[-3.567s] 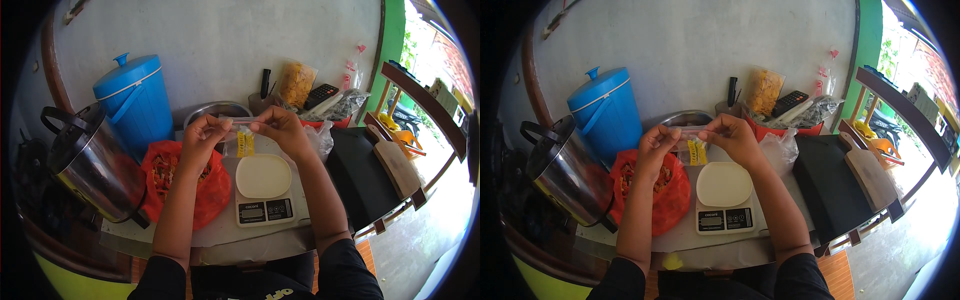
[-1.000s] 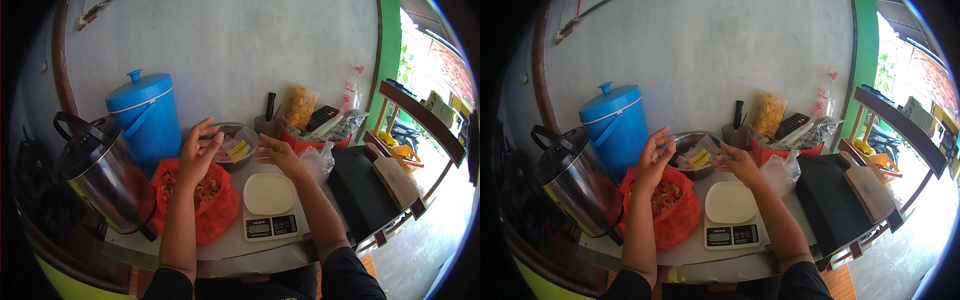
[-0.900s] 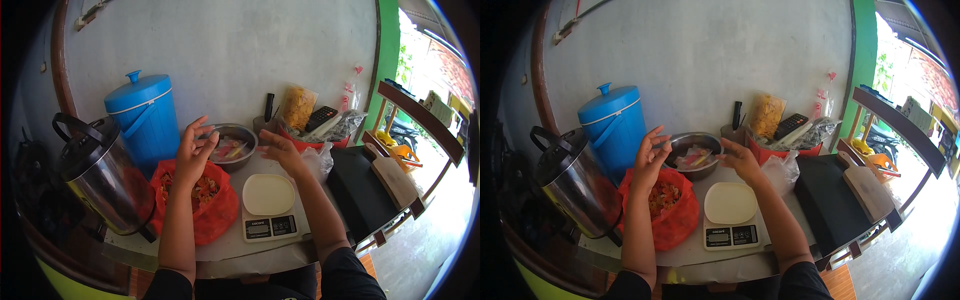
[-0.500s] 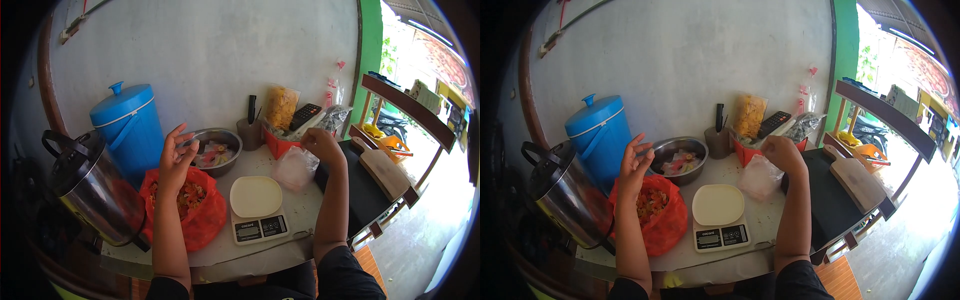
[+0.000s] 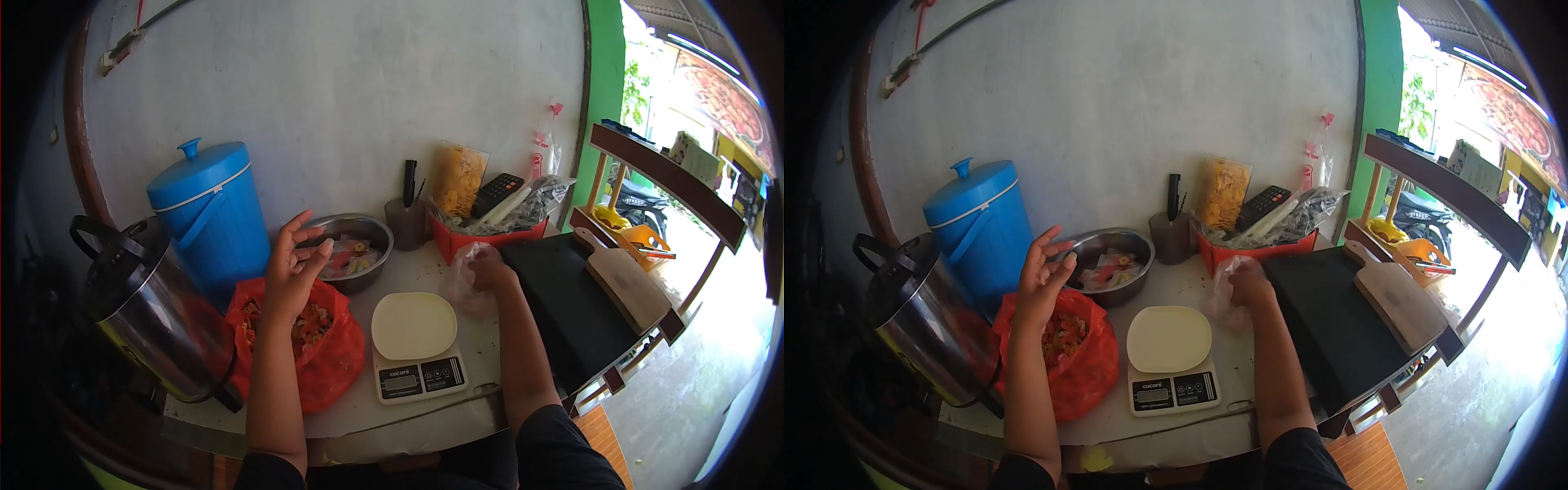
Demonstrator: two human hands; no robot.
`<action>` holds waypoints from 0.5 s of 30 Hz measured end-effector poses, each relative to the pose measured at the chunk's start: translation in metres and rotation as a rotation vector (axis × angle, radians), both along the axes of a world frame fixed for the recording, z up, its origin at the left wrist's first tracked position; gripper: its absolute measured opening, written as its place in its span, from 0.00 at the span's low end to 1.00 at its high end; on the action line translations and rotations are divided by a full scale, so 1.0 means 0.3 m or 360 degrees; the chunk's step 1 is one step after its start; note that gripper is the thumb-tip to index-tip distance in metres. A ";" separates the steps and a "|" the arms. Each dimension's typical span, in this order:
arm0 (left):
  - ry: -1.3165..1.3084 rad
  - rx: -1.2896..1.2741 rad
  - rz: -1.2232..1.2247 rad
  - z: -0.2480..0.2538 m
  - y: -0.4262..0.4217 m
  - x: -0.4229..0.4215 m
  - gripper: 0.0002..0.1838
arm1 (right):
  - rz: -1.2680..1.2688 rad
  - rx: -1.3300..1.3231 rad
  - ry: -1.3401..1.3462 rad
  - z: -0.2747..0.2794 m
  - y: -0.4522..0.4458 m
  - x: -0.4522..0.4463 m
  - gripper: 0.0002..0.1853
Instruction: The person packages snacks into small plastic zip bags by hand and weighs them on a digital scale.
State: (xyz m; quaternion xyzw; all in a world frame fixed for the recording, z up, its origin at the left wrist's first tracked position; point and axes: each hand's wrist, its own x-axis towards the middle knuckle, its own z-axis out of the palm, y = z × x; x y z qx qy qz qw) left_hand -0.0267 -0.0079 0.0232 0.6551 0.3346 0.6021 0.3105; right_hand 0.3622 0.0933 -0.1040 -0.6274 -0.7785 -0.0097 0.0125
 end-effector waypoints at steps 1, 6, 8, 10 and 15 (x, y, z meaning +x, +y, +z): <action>-0.0001 -0.0012 -0.0007 0.003 -0.006 0.006 0.33 | 0.0025 0.0019 -0.0126 -0.019 0.021 -0.001 0.29; -0.0002 -0.0027 -0.0046 -0.002 -0.002 0.013 0.33 | -0.0194 0.0080 0.0177 0.090 -0.045 -0.009 0.25; 0.0008 -0.0028 -0.0051 -0.003 0.001 0.015 0.33 | -0.0219 0.0129 0.0508 0.140 -0.066 0.013 0.22; 0.0002 -0.0039 -0.0064 -0.004 -0.001 0.018 0.33 | -0.0323 0.0086 0.0907 0.173 -0.090 0.025 0.22; 0.0003 -0.0039 -0.0044 -0.001 -0.009 0.012 0.33 | -0.0274 0.0398 0.0621 0.255 -0.160 0.027 0.17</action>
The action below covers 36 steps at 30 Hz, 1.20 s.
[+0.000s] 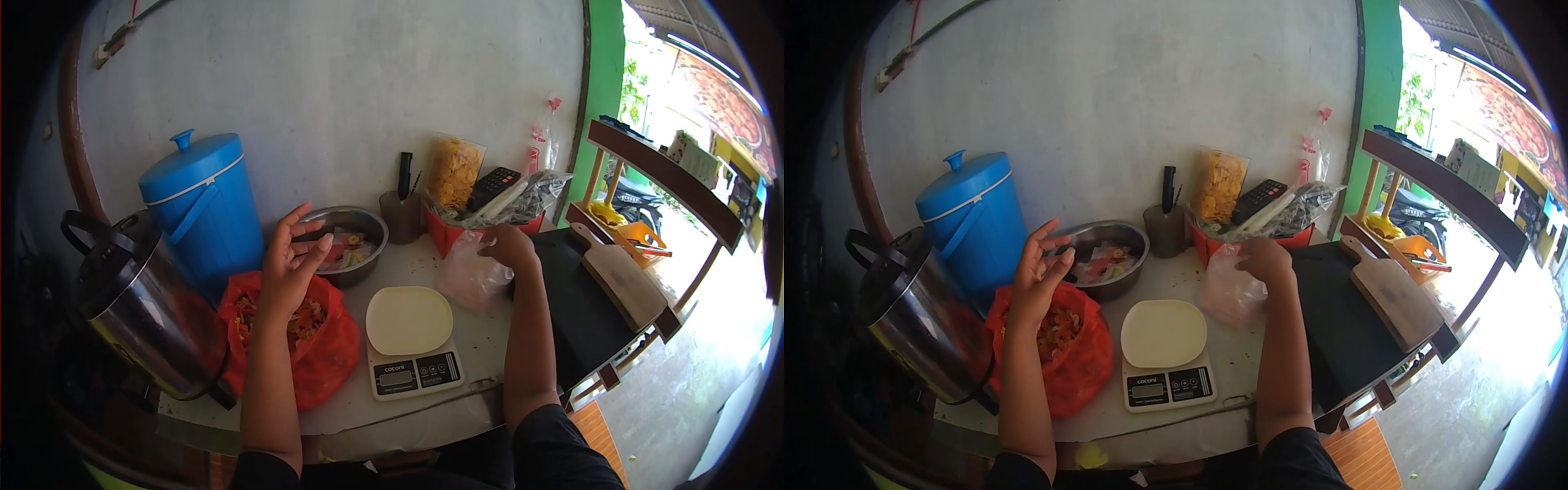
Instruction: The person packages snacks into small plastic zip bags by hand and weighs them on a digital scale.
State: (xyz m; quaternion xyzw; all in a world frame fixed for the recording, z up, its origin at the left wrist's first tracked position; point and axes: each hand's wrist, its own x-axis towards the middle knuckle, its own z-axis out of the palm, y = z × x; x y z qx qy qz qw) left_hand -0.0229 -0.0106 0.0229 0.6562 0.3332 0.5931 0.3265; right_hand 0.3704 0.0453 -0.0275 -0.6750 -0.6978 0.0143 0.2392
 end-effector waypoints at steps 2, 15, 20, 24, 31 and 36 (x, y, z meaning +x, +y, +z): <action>0.0015 -0.0004 0.0021 0.003 0.001 -0.005 0.33 | -0.0106 0.0191 -0.0121 0.037 -0.041 -0.017 0.15; 0.0043 -0.0052 -0.0053 -0.015 0.004 0.026 0.32 | -0.0367 0.0635 0.0480 0.113 -0.099 0.006 0.16; 0.0049 -0.0053 -0.0057 -0.018 0.001 0.033 0.31 | -0.0250 0.1034 0.0552 0.131 -0.099 0.008 0.15; 0.0099 -0.0054 -0.0028 -0.019 0.002 0.032 0.31 | -0.0251 0.1094 0.0810 0.140 -0.093 -0.007 0.12; 0.0146 -0.0035 -0.0123 -0.052 0.024 0.043 0.32 | 0.0319 0.0887 0.1692 0.166 -0.089 -0.087 0.12; 0.0219 -0.0061 -0.0214 -0.096 0.038 0.089 0.31 | 0.0744 0.0544 0.1888 0.150 -0.071 -0.240 0.12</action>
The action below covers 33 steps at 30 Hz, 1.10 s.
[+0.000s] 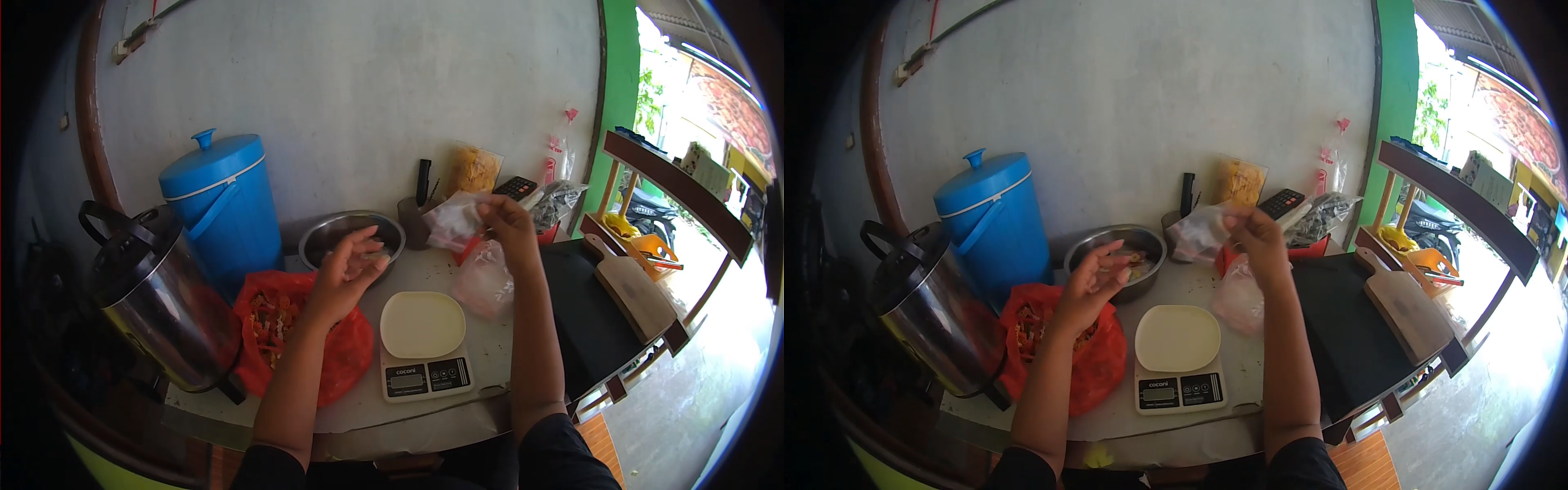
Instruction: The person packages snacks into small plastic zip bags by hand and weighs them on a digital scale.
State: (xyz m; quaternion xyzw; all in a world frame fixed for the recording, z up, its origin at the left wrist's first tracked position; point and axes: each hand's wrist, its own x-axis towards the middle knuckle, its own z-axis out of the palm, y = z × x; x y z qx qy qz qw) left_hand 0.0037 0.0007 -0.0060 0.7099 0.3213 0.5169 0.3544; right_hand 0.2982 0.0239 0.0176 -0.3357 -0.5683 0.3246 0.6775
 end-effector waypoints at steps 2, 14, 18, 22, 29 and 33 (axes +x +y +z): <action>0.0002 -0.0017 -0.0006 -0.004 -0.006 0.018 0.28 | 0.0156 0.0021 -0.0054 -0.019 0.004 -0.070 0.12; -0.0030 -0.0055 -0.0017 0.002 -0.009 -0.008 0.08 | 0.0327 -0.0089 -0.0345 -0.060 -0.008 -0.208 0.08; -0.0196 0.0065 -0.0086 0.002 -0.011 0.003 0.08 | -0.0051 0.0042 -0.0394 -0.061 0.021 -0.151 0.08; -0.0291 0.0008 -0.0076 0.025 -0.008 -0.041 0.08 | -0.1220 0.0121 -0.1076 -0.023 0.001 0.006 0.08; -0.0288 -0.0021 0.0085 0.066 -0.025 -0.067 0.11 | -0.1671 -0.0432 -0.1426 -0.041 -0.039 0.250 0.06; -0.0216 0.0040 0.0058 0.047 -0.017 -0.056 0.14 | -0.1293 -0.0589 -0.1707 -0.045 -0.056 0.266 0.12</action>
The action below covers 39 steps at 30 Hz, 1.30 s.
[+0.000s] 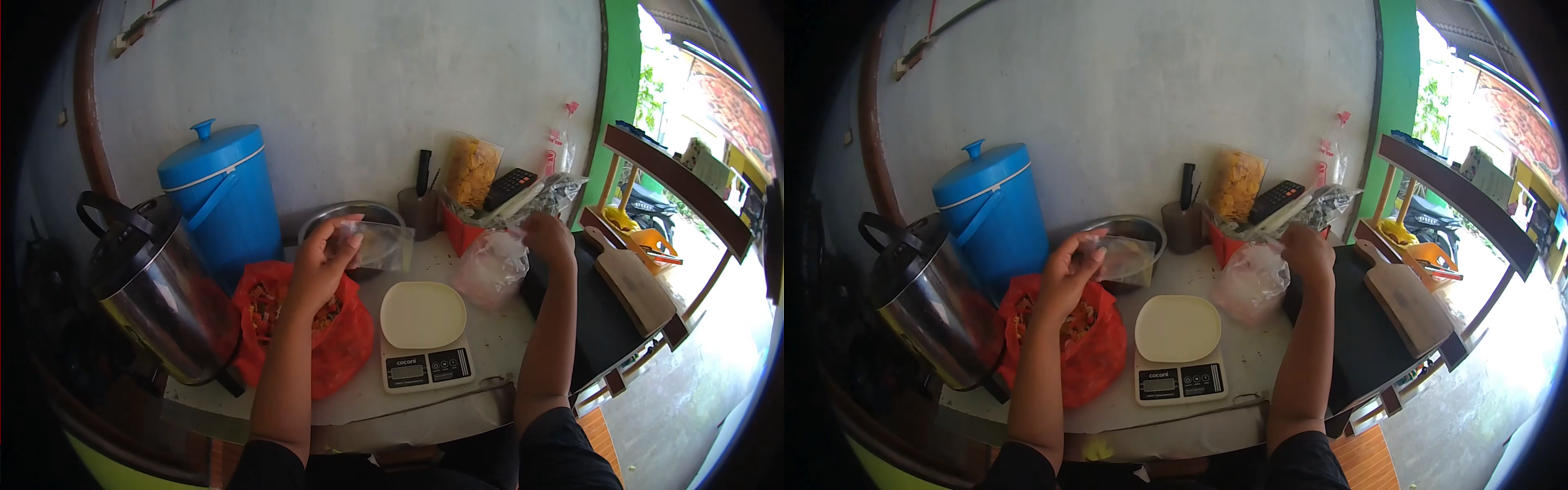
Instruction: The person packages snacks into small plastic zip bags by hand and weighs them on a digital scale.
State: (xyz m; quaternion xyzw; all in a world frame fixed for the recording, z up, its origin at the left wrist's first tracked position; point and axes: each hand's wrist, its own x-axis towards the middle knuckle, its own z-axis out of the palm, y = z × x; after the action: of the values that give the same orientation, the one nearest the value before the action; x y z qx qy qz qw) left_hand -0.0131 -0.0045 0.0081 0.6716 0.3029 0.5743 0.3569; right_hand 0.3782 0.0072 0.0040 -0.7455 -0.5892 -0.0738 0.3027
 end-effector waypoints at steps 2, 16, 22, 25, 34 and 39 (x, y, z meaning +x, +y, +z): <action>0.0043 0.0016 0.0031 -0.004 -0.007 0.015 0.15 | 0.0138 -0.0166 -0.0098 -0.006 0.006 -0.024 0.14; 0.0205 0.0026 -0.0174 -0.024 -0.012 0.043 0.17 | 0.1677 -0.0143 0.0833 0.062 -0.070 -0.514 0.11; 0.0026 -0.0120 -0.0197 0.003 -0.014 0.022 0.12 | 0.1559 0.0054 0.1051 0.043 -0.037 -0.514 0.08; 0.0123 -0.0098 -0.0187 -0.005 -0.003 0.003 0.10 | 0.1612 0.0168 0.1055 0.036 -0.035 -0.507 0.07; 0.0023 -0.0098 -0.0249 -0.018 -0.003 0.021 0.10 | 0.1532 0.0265 0.1067 0.028 -0.038 -0.530 0.09; 0.0037 -0.0005 -0.0246 -0.005 -0.016 0.024 0.16 | 0.1673 0.0191 0.1060 0.040 -0.045 -0.530 0.11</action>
State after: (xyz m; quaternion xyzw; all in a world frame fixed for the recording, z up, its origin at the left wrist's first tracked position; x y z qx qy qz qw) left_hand -0.0059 -0.0093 0.0065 0.6990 0.2552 0.5367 0.3978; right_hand 0.2192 -0.0064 0.0159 -0.3207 -0.7460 0.2884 0.5074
